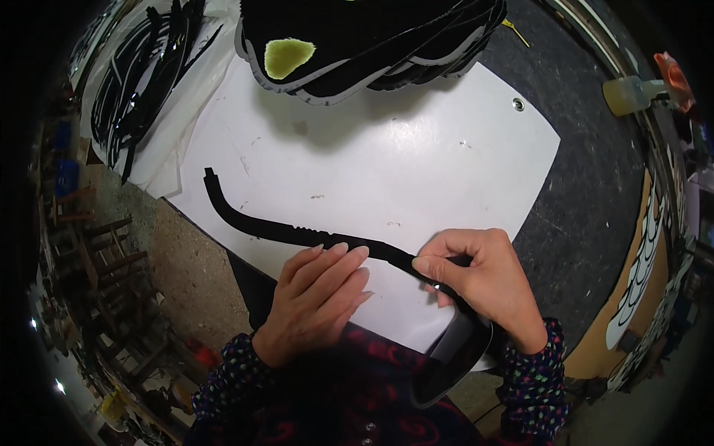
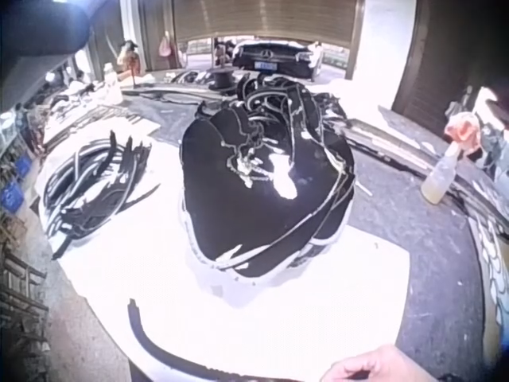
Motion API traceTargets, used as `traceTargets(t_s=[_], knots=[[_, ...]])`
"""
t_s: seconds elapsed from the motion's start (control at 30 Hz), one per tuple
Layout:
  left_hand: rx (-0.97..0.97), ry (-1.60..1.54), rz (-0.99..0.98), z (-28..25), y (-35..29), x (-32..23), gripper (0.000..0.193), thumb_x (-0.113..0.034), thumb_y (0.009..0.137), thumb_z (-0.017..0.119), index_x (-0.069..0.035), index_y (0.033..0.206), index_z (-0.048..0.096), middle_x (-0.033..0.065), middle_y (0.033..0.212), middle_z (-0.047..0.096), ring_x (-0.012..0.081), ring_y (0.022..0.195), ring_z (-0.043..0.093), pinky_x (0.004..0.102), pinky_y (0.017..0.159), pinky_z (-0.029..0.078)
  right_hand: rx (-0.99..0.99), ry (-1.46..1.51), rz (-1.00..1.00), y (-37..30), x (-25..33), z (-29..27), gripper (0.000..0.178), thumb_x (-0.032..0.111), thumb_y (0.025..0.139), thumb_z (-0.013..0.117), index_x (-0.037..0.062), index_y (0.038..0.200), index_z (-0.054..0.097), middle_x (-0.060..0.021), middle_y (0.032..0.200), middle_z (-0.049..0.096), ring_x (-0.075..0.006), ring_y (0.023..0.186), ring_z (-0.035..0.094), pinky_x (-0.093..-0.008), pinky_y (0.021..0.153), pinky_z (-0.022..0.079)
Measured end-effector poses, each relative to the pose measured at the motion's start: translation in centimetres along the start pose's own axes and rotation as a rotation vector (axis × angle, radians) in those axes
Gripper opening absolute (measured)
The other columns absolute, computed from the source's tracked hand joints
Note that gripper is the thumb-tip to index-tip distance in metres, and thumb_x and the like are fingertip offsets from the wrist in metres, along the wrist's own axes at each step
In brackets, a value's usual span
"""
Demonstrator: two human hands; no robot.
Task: Apply and align decorative or functional adhesive strips onto shoe upper components at a factory workbench.
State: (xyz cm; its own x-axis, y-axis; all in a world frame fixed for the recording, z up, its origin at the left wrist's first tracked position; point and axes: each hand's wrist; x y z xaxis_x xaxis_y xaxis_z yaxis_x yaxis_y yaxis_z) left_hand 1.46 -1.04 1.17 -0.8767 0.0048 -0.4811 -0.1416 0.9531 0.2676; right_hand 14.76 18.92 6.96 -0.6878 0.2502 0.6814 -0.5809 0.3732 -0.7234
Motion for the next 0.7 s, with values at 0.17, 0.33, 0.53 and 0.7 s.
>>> traceTargets(t_s=[0.17, 0.33, 0.53, 0.7], knots=[[-0.002, 0.005, -0.001, -0.01, -0.01, 0.01, 0.029, -0.016, 0.083, 0.074, -0.006, 0.109, 0.067, 0.0061, 0.133, 0.06, 0.0215, 0.129, 0.05, 0.0389, 0.11, 0.037, -0.005, -0.022, -0.01, 0.05, -0.06, 0.0, 0.011, 0.005, 0.09, 0.069, -0.0047, 0.085, 0.072, -0.0038, 0.064, 0.065, -0.0072, 0.051, 0.057, -0.0217, 0.048, 0.042], [0.009, 0.008, -0.003, -0.02, -0.03, -0.03, 0.028, -0.016, 0.083, 0.074, -0.006, 0.109, 0.067, 0.0061, 0.134, 0.06, 0.0214, 0.129, 0.049, 0.0389, 0.11, 0.036, -0.004, -0.047, -0.005, 0.13, -0.05, -0.05, 0.011, 0.006, 0.09, 0.069, -0.0039, 0.086, 0.072, -0.0034, 0.064, 0.065, -0.0071, 0.05, 0.056, -0.0216, 0.047, 0.041], [0.017, 0.013, 0.0, -0.1, -0.06, 0.01, 0.028, -0.017, 0.084, 0.073, -0.006, 0.109, 0.067, 0.006, 0.134, 0.06, 0.0212, 0.13, 0.049, 0.0388, 0.11, 0.036, 0.002, -0.035, -0.007, 0.21, -0.08, -0.05, 0.011, 0.006, 0.09, 0.07, -0.004, 0.086, 0.072, -0.0038, 0.064, 0.065, -0.0073, 0.05, 0.057, -0.0213, 0.046, 0.042], [0.011, 0.013, 0.007, -0.07, -0.01, 0.05, 0.029, -0.017, 0.084, 0.074, -0.006, 0.11, 0.067, 0.0058, 0.134, 0.06, 0.0211, 0.13, 0.049, 0.0387, 0.11, 0.036, 0.006, -0.034, -0.01, 0.26, -0.01, -0.12, 0.011, 0.006, 0.089, 0.069, -0.0044, 0.086, 0.072, -0.0045, 0.064, 0.065, -0.0076, 0.05, 0.058, -0.0209, 0.046, 0.042]])
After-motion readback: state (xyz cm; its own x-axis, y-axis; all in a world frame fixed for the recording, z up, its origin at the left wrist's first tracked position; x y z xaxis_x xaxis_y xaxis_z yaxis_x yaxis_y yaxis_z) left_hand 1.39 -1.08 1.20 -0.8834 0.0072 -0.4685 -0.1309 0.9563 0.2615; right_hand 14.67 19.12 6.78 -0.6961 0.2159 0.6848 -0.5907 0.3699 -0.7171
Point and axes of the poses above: each hand's wrist, its own y-axis towards the middle knuckle, its own z-axis out of the palm, x = y × z
